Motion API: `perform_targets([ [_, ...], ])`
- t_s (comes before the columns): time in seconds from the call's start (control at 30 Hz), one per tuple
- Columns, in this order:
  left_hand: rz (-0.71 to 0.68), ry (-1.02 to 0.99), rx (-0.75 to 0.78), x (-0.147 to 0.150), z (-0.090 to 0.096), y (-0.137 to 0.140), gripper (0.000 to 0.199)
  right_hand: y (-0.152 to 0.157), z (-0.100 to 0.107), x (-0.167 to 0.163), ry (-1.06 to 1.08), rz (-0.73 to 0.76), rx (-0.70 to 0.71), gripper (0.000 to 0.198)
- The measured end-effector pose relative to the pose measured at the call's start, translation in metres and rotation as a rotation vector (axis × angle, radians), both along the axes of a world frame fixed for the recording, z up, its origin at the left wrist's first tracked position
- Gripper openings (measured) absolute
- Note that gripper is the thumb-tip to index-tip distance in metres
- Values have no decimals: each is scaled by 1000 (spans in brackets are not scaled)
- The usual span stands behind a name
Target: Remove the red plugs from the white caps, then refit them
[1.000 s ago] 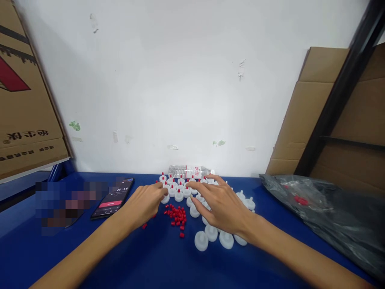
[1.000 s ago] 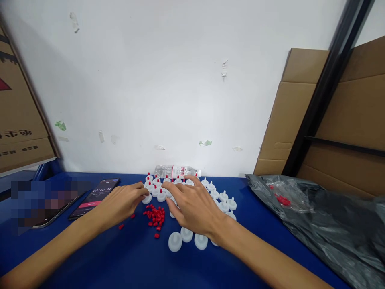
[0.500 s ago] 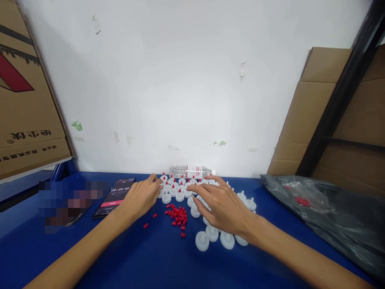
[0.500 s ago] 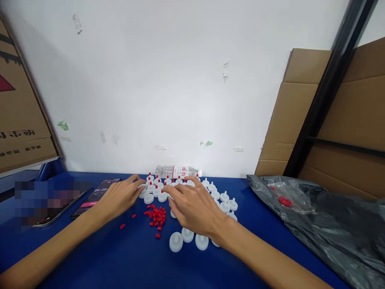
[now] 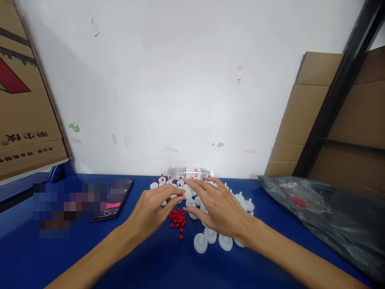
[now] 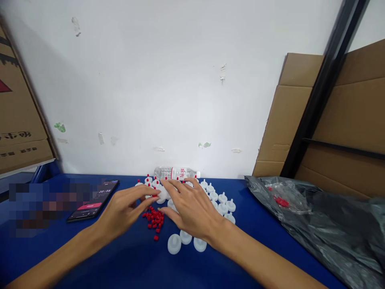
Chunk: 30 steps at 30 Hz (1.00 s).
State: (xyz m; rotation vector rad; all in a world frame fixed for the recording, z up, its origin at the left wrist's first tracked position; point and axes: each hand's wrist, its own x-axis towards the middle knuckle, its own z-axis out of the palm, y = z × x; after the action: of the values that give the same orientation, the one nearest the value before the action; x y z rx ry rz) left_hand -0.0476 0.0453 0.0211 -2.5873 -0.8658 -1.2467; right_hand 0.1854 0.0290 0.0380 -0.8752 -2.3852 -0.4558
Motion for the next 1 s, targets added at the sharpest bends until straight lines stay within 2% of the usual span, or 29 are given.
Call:
perform_targets([
  [0.03, -47, -23, 14, 4, -2, -4, 13, 0, -1, 0, 4, 18, 6, 51],
  [0.1, -49, 4, 60, 10, -3, -10, 12, 1, -2, 0, 16, 59, 17, 35],
  [0.23, 111, 201, 57, 14, 1, -17, 22, -1, 0, 0, 10, 91, 45, 22],
  [0.33, 123, 263, -81, 15, 4, -20, 25, -3, 3, -2, -35, 88, 68, 21],
  [0.5, 27, 123, -427, 12, 13, -18, 40, 1, 10, 5, -59, 83, 180, 18],
  [0.57, 18, 203, -503, 6, 19, -16, 43, 6, 13, 11, -17, 65, 184, 20],
  [0.67, 146, 441, -473, -4, 24, -15, 39, 12, 14, 18, 47, 28, 135, 22],
  [0.8, 282, 634, -437, -11, 19, -15, 32, 13, 9, 16, 10, 26, 102, 20],
  [0.9, 315, 661, -433, -10, 14, -13, 28, 8, 6, 10, -56, 26, 67, 20],
  [1.0, 277, 549, -363, -6, 16, -12, 31, 2, 6, 5, -99, 26, 15, 24],
])
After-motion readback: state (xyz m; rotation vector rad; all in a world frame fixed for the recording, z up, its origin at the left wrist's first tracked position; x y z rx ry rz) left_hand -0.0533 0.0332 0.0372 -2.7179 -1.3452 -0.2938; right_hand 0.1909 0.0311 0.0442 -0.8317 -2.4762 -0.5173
